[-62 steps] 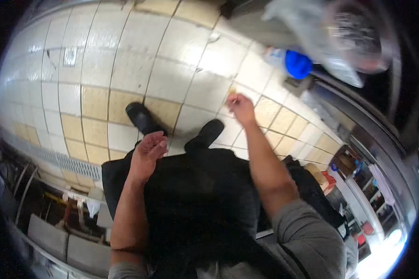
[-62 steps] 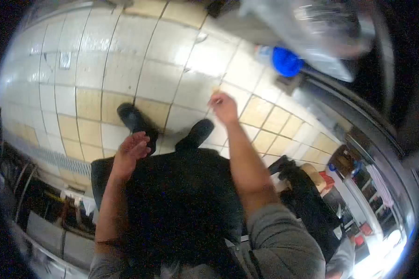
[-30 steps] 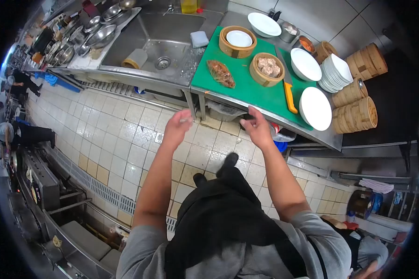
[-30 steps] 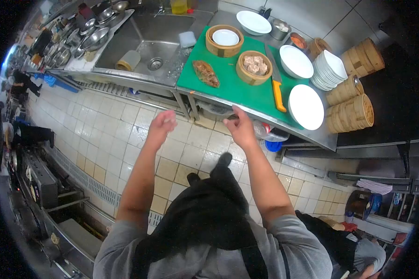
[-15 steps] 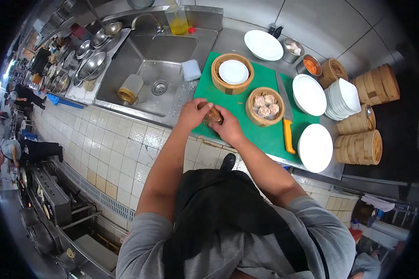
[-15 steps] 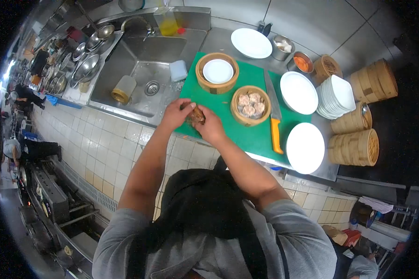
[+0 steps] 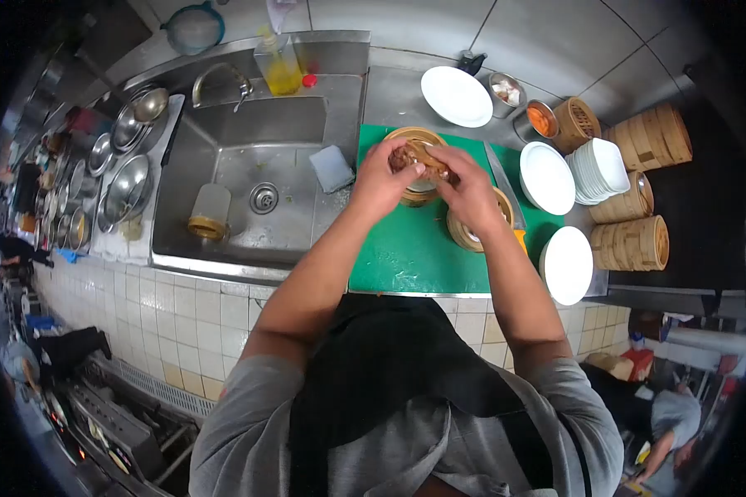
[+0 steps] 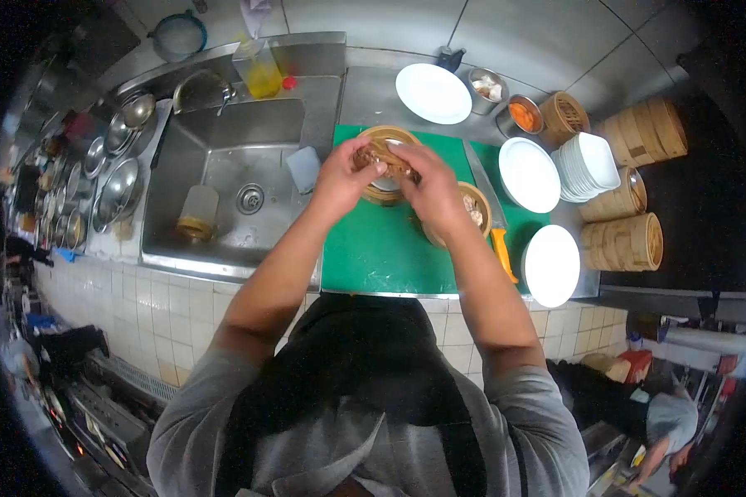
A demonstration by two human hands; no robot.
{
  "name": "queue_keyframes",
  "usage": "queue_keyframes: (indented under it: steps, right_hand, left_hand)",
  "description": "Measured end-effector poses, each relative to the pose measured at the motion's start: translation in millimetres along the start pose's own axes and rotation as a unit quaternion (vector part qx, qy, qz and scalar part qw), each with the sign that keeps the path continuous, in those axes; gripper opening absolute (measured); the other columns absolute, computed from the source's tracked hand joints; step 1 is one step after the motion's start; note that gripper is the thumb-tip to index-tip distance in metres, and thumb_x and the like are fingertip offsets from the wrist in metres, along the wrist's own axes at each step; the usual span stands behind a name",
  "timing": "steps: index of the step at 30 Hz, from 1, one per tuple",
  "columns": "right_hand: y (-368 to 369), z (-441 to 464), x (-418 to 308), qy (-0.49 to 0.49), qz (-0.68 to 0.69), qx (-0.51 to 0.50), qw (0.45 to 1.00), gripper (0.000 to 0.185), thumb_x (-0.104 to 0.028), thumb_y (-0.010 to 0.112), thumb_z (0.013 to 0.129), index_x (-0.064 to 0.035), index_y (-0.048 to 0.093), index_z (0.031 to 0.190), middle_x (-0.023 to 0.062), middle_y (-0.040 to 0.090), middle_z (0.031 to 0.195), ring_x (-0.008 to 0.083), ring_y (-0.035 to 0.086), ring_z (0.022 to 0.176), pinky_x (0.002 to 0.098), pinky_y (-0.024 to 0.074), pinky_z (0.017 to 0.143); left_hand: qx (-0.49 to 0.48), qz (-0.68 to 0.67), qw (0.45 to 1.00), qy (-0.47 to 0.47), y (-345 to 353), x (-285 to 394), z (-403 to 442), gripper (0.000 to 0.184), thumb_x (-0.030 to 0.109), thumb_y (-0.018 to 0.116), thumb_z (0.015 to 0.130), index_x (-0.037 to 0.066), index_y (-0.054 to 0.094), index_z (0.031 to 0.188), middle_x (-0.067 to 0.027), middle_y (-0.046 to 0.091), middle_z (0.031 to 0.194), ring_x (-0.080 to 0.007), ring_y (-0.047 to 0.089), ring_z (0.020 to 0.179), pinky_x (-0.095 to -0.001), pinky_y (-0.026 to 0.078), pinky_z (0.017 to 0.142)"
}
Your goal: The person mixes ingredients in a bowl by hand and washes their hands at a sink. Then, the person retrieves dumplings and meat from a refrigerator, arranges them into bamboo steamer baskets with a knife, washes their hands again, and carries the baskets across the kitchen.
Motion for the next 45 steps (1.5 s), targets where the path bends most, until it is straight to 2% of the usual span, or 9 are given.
queue_keyframes:
  steps: [5,9,14,26,30,32,34,37,45]
  right_hand:
    - [4.8,8.4,46.9,-0.084,-0.240,0.028,0.967,0.045,0.008,0.061,0.079,-0.0087,0.064,0.120,0.0171,0.060,0.122,0.0356,0.059,0.110,0.0400,0.0493,0.094]
    - [6.8,-3.7,39.6,0.088,-0.203,0.079,0.972,0.036,0.004,0.063,0.079,-0.0086,0.069,0.112,0.0168,0.064,0.108,0.0348,0.062,0.100,0.0406,0.0510,0.087]
    - [10.8,6.6,31.5,0.039,-0.295,0.156,0.942,0.013,-0.001,0.066,0.079,-0.0061,0.072,0.089,0.0150,0.064,0.084,0.0353,0.063,0.078,0.0427,0.0517,0.072]
    - [23.3,16.8,-27.8,0.011,-0.307,0.168,0.936,0.017,-0.005,0.067,0.077,-0.0046,0.070,0.093,0.0146,0.064,0.083,0.0346,0.064,0.079,0.0418,0.0521,0.072]
    - [25.3,15.9,-5.4,0.000,-0.360,0.130,0.924,0.020,-0.007,0.067,0.079,-0.0033,0.068,0.099,0.0152,0.066,0.086,0.0345,0.065,0.079,0.0394,0.0524,0.075]
    - [8.8,9.0,3.5,0.088,-0.234,0.200,0.947,0.024,-0.008,0.066,0.086,-0.0010,0.064,0.109,0.0117,0.068,0.088,0.0200,0.065,0.081,0.0319,0.0510,0.072]
    - [-11.9,-4.8,16.2,0.079,-0.168,0.225,0.957,0.020,-0.007,0.064,0.088,-0.0002,0.064,0.106,0.0082,0.068,0.088,0.0161,0.063,0.078,0.0295,0.0503,0.069]
    - [-29.2,-34.5,-0.4,0.139,0.008,0.299,0.944,0.016,-0.009,0.066,0.088,0.0004,0.066,0.101,0.0033,0.068,0.086,0.0097,0.059,0.073,0.0255,0.0486,0.067]
    - [-59.5,-202.1,-11.3,0.205,0.098,0.442,0.868,0.014,-0.004,0.061,0.090,0.0012,0.064,0.102,0.0047,0.067,0.089,0.0090,0.060,0.073,0.0223,0.0471,0.061]
  left_hand:
    - [-0.050,0.169,0.983,0.043,-12.2,-22.9,30.7,0.035,0.009,0.072,0.081,-0.001,0.064,0.113,-0.0134,0.068,0.102,-0.0230,0.068,0.092,-0.0348,0.054,0.080]
    - [-0.065,0.161,0.984,0.042,-12.6,-19.6,25.5,0.015,0.009,0.070,0.078,0.007,0.071,0.092,-0.0146,0.067,0.101,-0.0321,0.065,0.095,-0.0402,0.053,0.083]
    - [-0.059,0.214,0.966,0.135,-5.7,-21.5,35.9,0.011,0.009,0.072,0.078,0.005,0.071,0.089,-0.0147,0.067,0.092,-0.0318,0.066,0.082,-0.0389,0.054,0.075]
    - [-0.045,0.082,0.989,0.118,-15.6,17.7,49.1,0.005,0.008,0.072,0.077,0.006,0.070,0.082,-0.0127,0.065,0.082,-0.0298,0.066,0.082,-0.0388,0.053,0.075]
    - [-0.169,0.048,0.980,0.091,-15.7,16.7,52.8,0.029,0.012,0.076,0.076,0.008,0.068,0.104,-0.0117,0.064,0.110,-0.0257,0.066,0.090,-0.0350,0.054,0.081]
    - [-0.197,0.016,0.977,0.075,-20.5,11.3,54.3,0.042,0.015,0.078,0.073,0.011,0.066,0.113,-0.0114,0.060,0.121,-0.0285,0.063,0.101,-0.0391,0.052,0.088]
    - [-0.167,0.212,0.934,0.235,-24.4,8.6,52.0,0.072,0.025,0.083,0.068,0.016,0.054,0.133,-0.0090,0.046,0.143,-0.0345,0.047,0.127,-0.0453,0.039,0.107]
    - [-0.254,0.326,0.889,0.199,-13.1,2.8,55.4,0.086,0.030,0.084,0.064,0.019,0.047,0.141,-0.0082,0.043,0.147,-0.0389,0.027,0.140,-0.0519,0.021,0.117]
    - [-0.332,0.425,0.813,0.222,-1.0,-4.4,71.7,0.073,0.031,0.081,0.069,0.020,0.052,0.135,-0.0087,0.051,0.139,-0.0370,0.035,0.137,-0.0533,0.020,0.116]
Point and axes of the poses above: each hand's wrist, its own z-axis towards the middle knuckle, its own y-axis out of the palm, x = y × z, the point moved 1 cm from there along z, towards the middle knuckle
